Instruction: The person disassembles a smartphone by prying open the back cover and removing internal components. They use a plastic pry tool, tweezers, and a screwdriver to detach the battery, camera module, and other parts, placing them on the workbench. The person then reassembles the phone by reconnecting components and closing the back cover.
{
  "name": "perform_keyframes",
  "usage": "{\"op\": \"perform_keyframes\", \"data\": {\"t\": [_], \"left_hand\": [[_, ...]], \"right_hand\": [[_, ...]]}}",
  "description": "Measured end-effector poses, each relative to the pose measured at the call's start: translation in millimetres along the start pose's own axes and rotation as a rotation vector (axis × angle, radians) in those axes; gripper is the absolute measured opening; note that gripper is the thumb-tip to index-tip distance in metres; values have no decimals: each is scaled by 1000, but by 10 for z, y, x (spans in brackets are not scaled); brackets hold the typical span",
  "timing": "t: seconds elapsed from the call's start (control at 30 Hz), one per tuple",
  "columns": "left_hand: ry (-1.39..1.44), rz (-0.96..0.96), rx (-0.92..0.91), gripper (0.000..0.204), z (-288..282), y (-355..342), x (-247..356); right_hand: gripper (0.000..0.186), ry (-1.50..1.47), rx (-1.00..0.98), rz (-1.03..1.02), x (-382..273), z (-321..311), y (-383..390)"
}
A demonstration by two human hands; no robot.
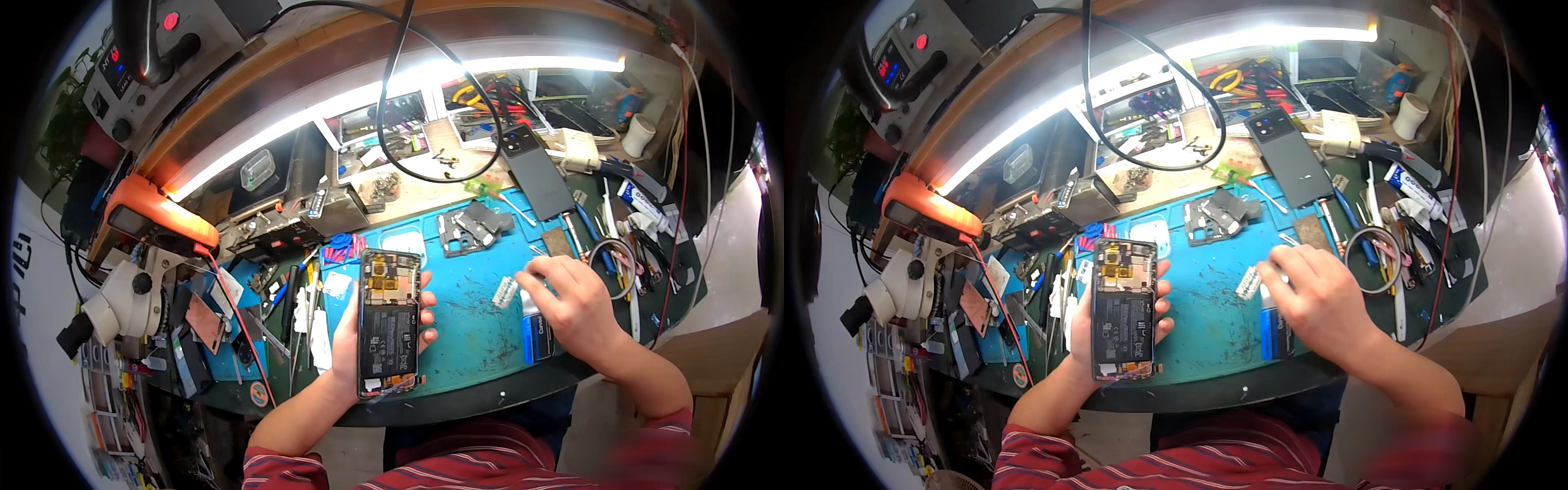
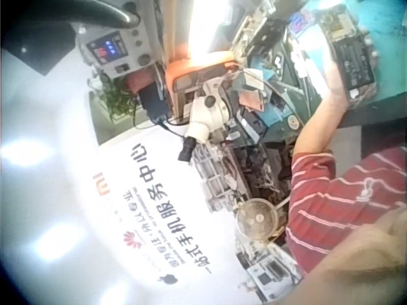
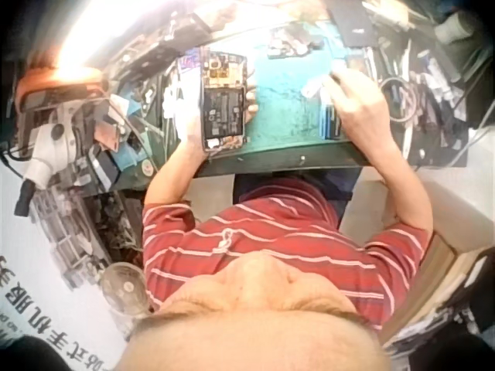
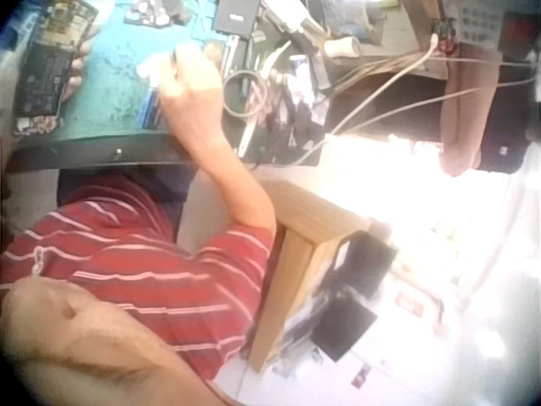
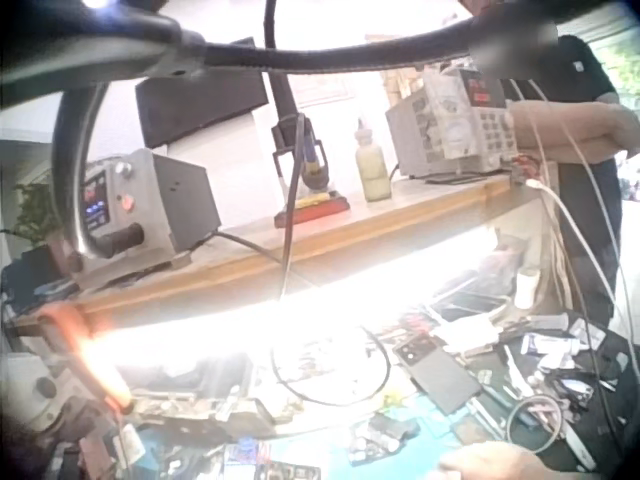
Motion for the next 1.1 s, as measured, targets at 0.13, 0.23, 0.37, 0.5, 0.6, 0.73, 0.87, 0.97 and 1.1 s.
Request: {"op": "perform_keyframes", "data": {"t": [0.13, 0.23, 0.37, 0.5, 0.6, 0.73, 0.87, 0.97, 1.1], "left_hand": [[3, -125, -103, 107, 42, -4, -175], [-83, -185, -52, 105, 78, 9, -275], [-80, -233, -149, 96, 185, 10, -336], [-373, -379, 303, 90, -146, 29, -341], [-1088, -485, 407, 76, -182, 9, -66], [-1936, -101, 204, 47, 275, -273, 159], [-2231, 84, 227, 43, 502, -213, 115], [-2327, 303, 277, 77, 607, 54, -45], [-2345, 469, 237, 94, 670, 265, -204]], "right_hand": [[36, 193, -68, 25, -1, -22, 272], [37, 211, 14, 107, -58, -228, 258], [38, -11, 34, 241, -52, -242, 338], [45, -129, -147, 332, -137, -88, 575], [43, -122, -136, 343, -150, -124, 659], [47, -185, -153, 390, -133, -92, 677], [58, -240, -217, 469, -116, -53, 709], [62, -409, -156, 531, 5, -3, 699], [57, -669, -200, 745, 223, 139, 770]]}}
Point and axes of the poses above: each hand's wrist, its own y-axis away from the middle knuckle, its own z-axis out of the palm, x = y × z, the point moved 10 cm from there along -y, towards the middle knuckle, and after that the axes turned 8 degrees about -z, right-handed, at the moved point
